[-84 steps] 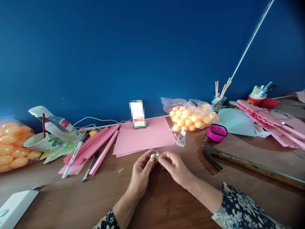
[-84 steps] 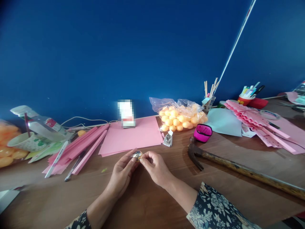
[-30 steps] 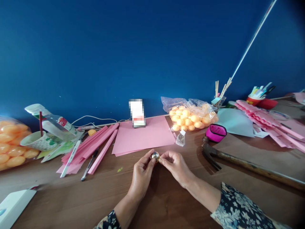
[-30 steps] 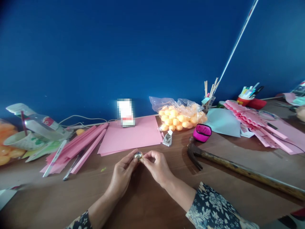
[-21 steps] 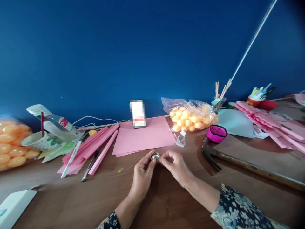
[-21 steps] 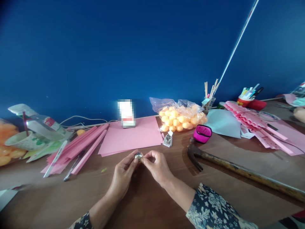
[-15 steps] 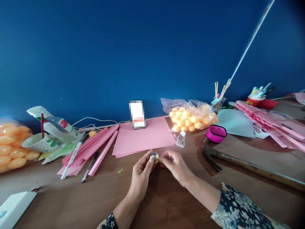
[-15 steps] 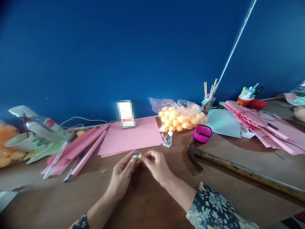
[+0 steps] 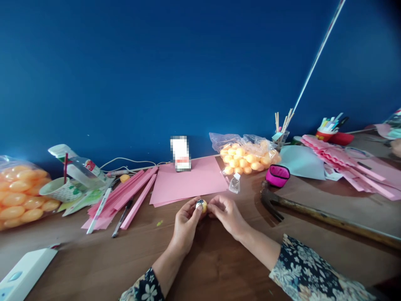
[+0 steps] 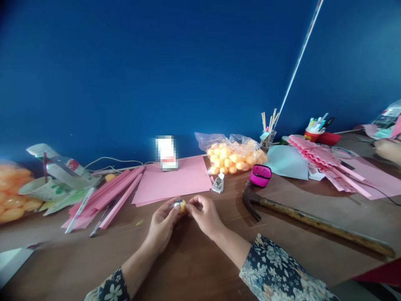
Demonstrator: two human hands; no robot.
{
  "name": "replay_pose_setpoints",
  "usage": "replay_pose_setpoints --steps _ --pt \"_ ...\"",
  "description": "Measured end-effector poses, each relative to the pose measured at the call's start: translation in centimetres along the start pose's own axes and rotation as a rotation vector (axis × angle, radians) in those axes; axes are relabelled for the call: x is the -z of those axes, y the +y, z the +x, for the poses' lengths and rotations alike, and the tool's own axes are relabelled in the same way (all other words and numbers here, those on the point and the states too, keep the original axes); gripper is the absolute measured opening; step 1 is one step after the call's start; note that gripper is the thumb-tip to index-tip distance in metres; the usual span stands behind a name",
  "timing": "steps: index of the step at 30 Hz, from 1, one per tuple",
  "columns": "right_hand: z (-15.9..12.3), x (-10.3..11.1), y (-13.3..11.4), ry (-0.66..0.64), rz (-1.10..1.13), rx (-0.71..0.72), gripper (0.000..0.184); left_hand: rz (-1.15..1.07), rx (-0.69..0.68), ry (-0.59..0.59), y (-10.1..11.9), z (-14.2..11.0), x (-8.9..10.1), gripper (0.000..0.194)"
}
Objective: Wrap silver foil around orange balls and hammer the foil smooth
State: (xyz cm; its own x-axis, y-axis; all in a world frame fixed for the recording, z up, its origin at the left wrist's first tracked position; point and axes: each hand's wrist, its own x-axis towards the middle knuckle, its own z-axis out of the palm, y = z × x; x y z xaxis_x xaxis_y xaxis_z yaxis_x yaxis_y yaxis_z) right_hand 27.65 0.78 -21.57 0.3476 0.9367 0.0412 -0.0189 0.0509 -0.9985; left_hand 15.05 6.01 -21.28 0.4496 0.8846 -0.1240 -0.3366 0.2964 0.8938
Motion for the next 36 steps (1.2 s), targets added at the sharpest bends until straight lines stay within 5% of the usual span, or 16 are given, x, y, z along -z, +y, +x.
replay_pose_setpoints --steps 6,12,15,18,26,36 --pt "-2.9 2.3 -3.0 0.005 -0.263 0.173 0.019 -0.084 0.039 -0.085 0.7 -0.5 0.2 0.038" --pt "-7.1 13.3 -2.7 0.263 -1.133 0.452 0.019 -0.098 0.042 -0.146 0.6 -0.8 0.4 0.043" --pt "-8.2 19.0 -1.6 0.316 -1.512 0.405 0.027 -0.065 0.055 -0.158 0.4 -0.7 0.4 0.053" --pt "-8.6 21.8 -0.9 0.271 -1.684 0.347 0.032 -0.051 0.055 -0.166 0.4 -0.7 0.3 0.055" --pt "-6.7 21.1 -1.7 0.151 -1.8 0.216 0.038 -0.052 0.048 -0.125 0.6 -0.9 0.1 0.057" --pt "-8.0 17.3 -2.6 -0.018 -1.57 0.115 0.02 -0.013 0.05 -0.13 0.6 -0.8 0.1 0.054"
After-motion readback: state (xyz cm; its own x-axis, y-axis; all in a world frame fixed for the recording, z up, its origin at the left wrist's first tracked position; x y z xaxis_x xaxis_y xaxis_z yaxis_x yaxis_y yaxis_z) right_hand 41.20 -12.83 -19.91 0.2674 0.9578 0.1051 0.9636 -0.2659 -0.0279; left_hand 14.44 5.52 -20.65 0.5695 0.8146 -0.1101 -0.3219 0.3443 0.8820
